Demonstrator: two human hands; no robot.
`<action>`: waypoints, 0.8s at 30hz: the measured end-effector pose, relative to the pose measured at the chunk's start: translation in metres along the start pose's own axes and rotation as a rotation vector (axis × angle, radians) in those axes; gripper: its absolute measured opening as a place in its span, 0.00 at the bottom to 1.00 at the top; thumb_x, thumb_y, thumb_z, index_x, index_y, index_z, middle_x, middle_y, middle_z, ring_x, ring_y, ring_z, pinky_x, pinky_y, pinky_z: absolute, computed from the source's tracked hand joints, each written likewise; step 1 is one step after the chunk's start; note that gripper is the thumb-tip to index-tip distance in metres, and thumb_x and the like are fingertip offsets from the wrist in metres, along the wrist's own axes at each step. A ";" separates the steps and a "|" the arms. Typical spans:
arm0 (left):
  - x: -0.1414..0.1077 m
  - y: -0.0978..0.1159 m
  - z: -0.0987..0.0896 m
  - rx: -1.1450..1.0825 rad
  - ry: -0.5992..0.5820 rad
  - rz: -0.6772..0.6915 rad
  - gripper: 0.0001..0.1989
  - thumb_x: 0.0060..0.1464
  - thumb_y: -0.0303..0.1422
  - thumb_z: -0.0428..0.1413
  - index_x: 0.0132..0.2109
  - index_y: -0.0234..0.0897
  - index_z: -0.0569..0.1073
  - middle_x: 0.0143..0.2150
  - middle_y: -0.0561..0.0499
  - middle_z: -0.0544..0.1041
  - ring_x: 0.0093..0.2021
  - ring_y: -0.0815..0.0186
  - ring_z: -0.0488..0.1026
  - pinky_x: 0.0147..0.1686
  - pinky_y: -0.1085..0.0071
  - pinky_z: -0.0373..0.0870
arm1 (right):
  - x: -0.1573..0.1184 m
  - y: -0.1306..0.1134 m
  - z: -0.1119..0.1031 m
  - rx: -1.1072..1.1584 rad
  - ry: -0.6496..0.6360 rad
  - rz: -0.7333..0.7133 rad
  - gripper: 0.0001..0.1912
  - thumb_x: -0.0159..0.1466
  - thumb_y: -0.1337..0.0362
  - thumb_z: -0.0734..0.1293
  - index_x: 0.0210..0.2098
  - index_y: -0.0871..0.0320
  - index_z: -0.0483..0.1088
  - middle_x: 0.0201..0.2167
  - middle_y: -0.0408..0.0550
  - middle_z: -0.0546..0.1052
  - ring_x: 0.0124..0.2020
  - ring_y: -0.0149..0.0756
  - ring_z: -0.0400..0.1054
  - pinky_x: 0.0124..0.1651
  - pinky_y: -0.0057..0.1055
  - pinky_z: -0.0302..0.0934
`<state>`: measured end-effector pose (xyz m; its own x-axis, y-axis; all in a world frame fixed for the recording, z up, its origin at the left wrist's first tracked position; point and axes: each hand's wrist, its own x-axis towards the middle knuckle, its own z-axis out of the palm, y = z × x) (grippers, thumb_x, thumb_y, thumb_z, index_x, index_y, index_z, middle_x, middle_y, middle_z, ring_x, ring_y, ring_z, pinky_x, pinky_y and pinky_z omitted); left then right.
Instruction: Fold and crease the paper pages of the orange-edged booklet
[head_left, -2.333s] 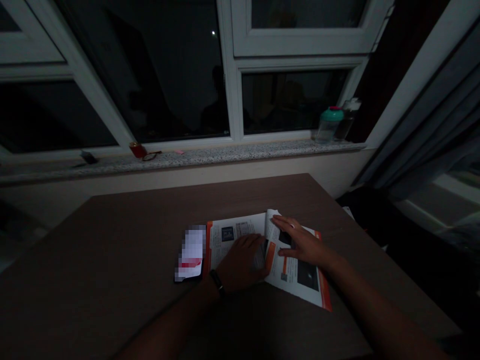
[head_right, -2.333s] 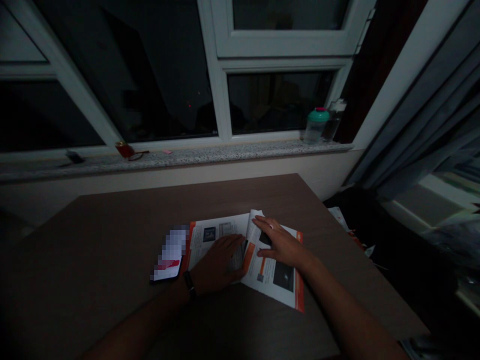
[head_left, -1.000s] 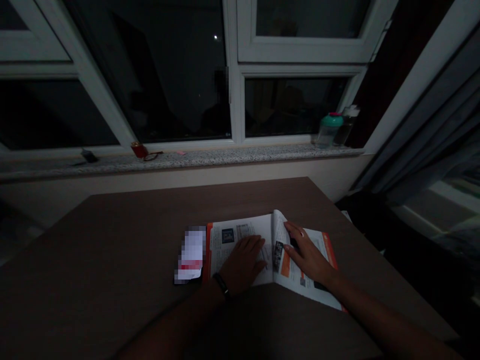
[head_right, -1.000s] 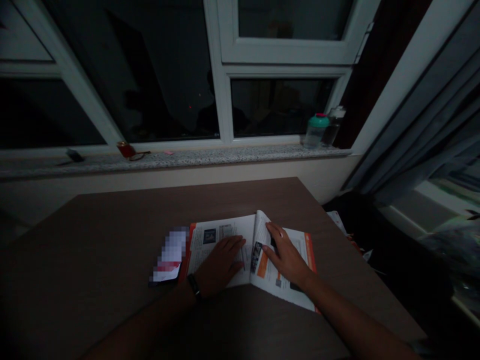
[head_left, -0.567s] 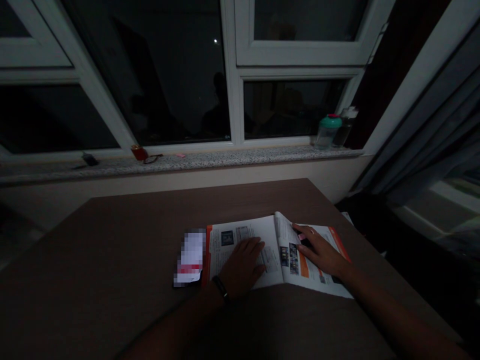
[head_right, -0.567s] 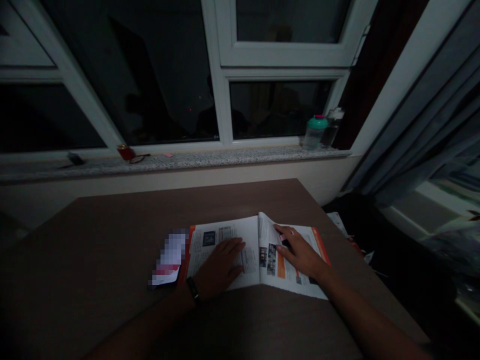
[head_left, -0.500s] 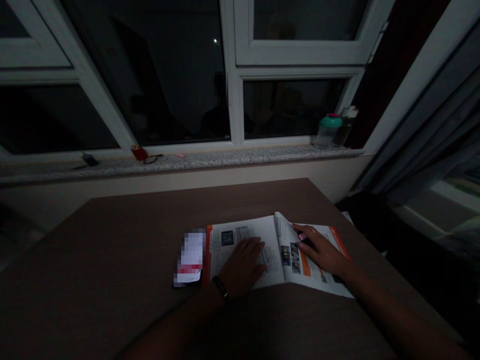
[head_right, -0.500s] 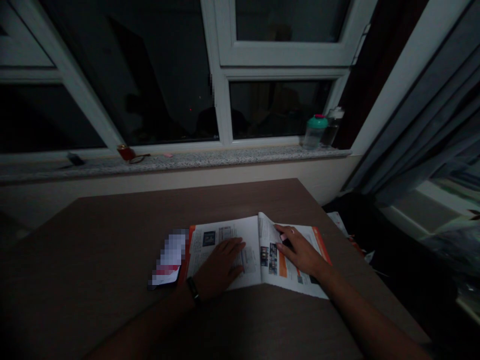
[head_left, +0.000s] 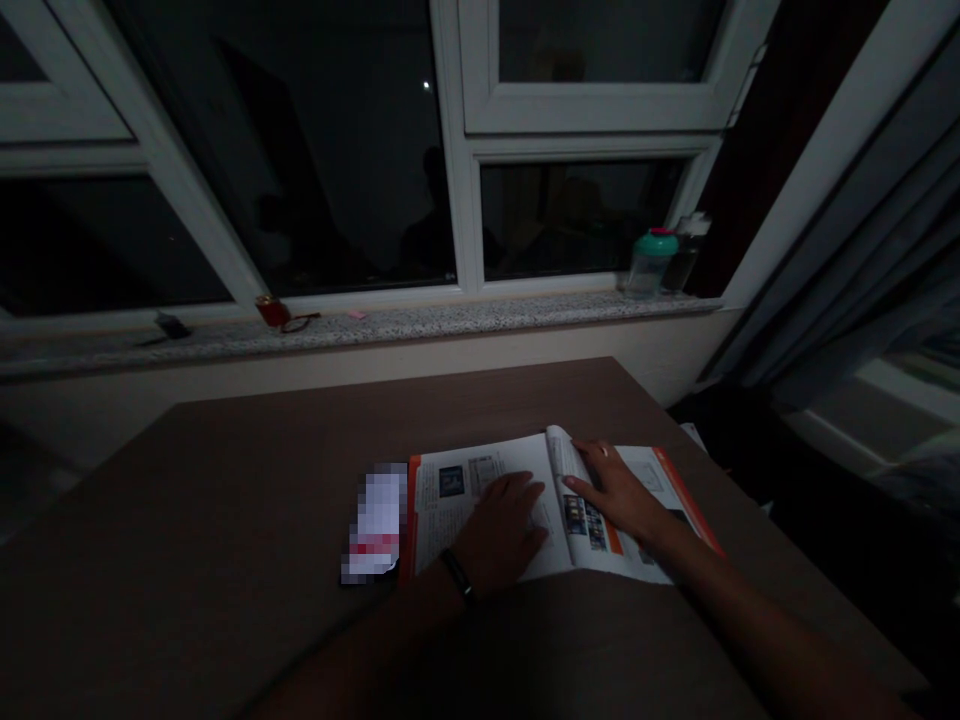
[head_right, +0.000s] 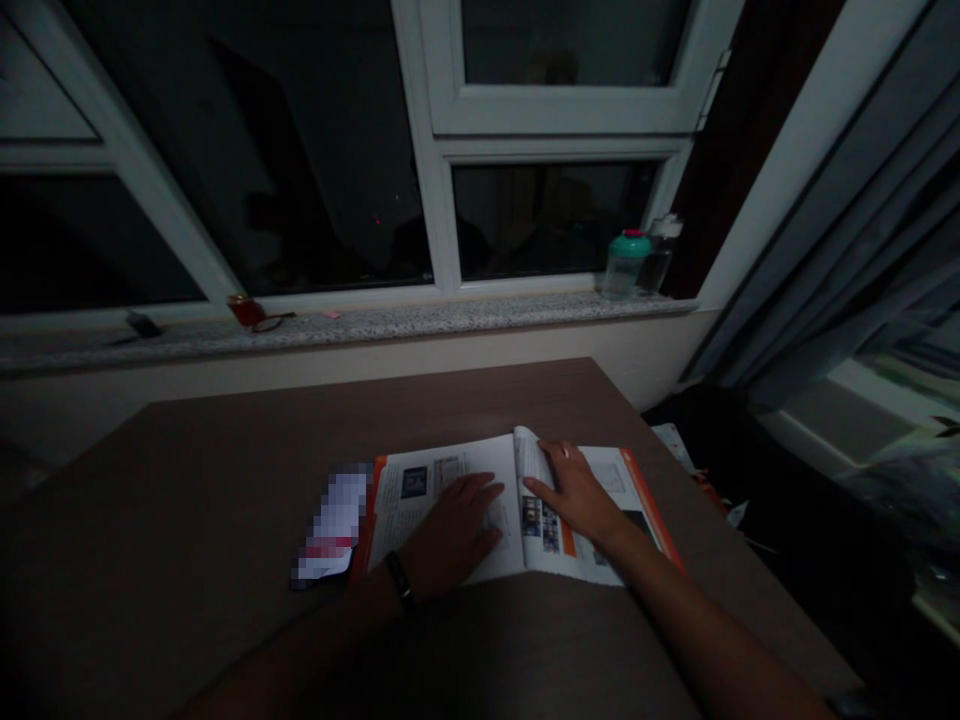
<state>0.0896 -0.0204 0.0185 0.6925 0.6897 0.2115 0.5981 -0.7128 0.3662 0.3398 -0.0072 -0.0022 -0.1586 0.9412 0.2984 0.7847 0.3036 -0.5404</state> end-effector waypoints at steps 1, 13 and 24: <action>0.003 0.002 0.001 -0.009 0.003 0.014 0.26 0.60 0.34 0.55 0.63 0.40 0.59 0.65 0.43 0.61 0.65 0.53 0.57 0.64 0.52 0.56 | 0.000 0.003 -0.001 0.001 -0.003 -0.005 0.31 0.66 0.46 0.62 0.62 0.57 0.58 0.53 0.56 0.67 0.55 0.51 0.62 0.60 0.48 0.57; 0.011 0.006 0.012 -0.020 -0.066 0.079 0.27 0.62 0.35 0.53 0.65 0.40 0.56 0.66 0.43 0.60 0.66 0.55 0.56 0.64 0.53 0.55 | 0.002 0.035 -0.011 -0.031 -0.001 0.009 0.32 0.64 0.47 0.64 0.60 0.61 0.61 0.48 0.58 0.70 0.51 0.50 0.64 0.57 0.46 0.58; 0.009 0.003 0.017 0.005 -0.060 0.090 0.25 0.60 0.33 0.55 0.63 0.40 0.60 0.67 0.44 0.59 0.67 0.54 0.54 0.64 0.52 0.55 | 0.004 0.001 0.001 -0.058 0.067 0.098 0.27 0.68 0.48 0.59 0.58 0.61 0.66 0.49 0.58 0.74 0.51 0.50 0.66 0.57 0.46 0.58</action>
<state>0.1038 -0.0185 0.0063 0.7662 0.6144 0.1884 0.5347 -0.7721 0.3434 0.3393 -0.0030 -0.0022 -0.0404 0.9533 0.2994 0.8281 0.1996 -0.5238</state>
